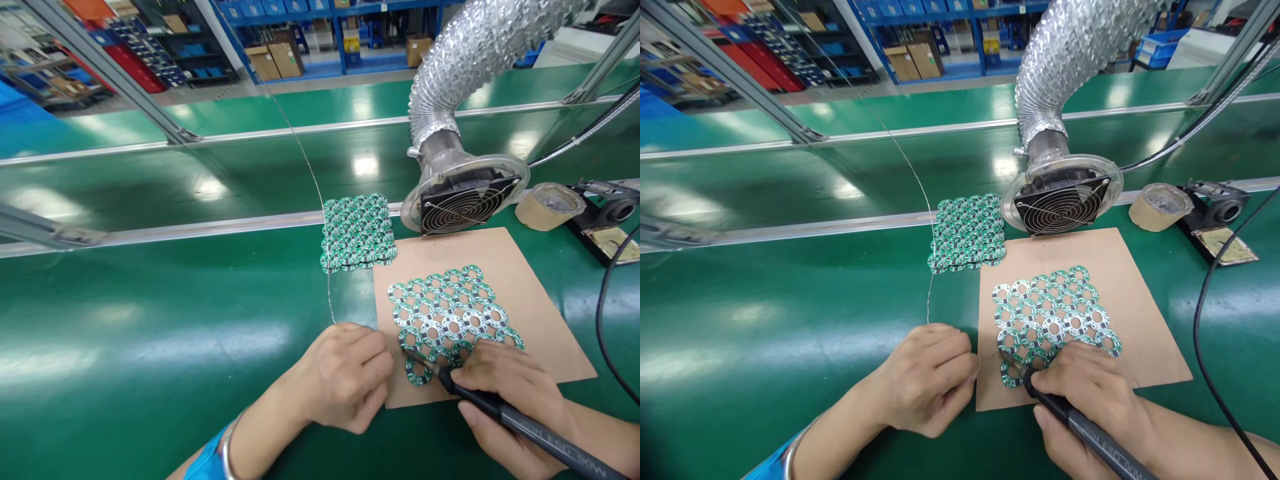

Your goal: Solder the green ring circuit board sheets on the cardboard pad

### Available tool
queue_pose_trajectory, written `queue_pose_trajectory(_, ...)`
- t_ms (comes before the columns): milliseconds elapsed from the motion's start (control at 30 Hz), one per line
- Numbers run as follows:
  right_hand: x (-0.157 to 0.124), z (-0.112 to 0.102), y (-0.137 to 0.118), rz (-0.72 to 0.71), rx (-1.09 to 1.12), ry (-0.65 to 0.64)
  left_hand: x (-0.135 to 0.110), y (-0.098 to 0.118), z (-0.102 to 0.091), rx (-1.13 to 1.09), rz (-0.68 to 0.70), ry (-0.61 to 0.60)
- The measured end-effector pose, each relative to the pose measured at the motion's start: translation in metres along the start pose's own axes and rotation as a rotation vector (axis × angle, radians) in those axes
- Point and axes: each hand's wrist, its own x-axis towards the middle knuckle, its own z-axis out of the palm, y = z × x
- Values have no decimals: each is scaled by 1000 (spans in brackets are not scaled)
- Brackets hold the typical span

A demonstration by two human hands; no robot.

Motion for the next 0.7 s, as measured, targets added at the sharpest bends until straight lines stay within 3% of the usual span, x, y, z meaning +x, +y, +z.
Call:
queue_pose_trajectory(500,4,-6,-5,-6,28,57,-1,-4,5,-27,-2,2)
queue_pose_trajectory(700,-20,-20,-14,180,-64,93,-1,3,6,-56,10,39)
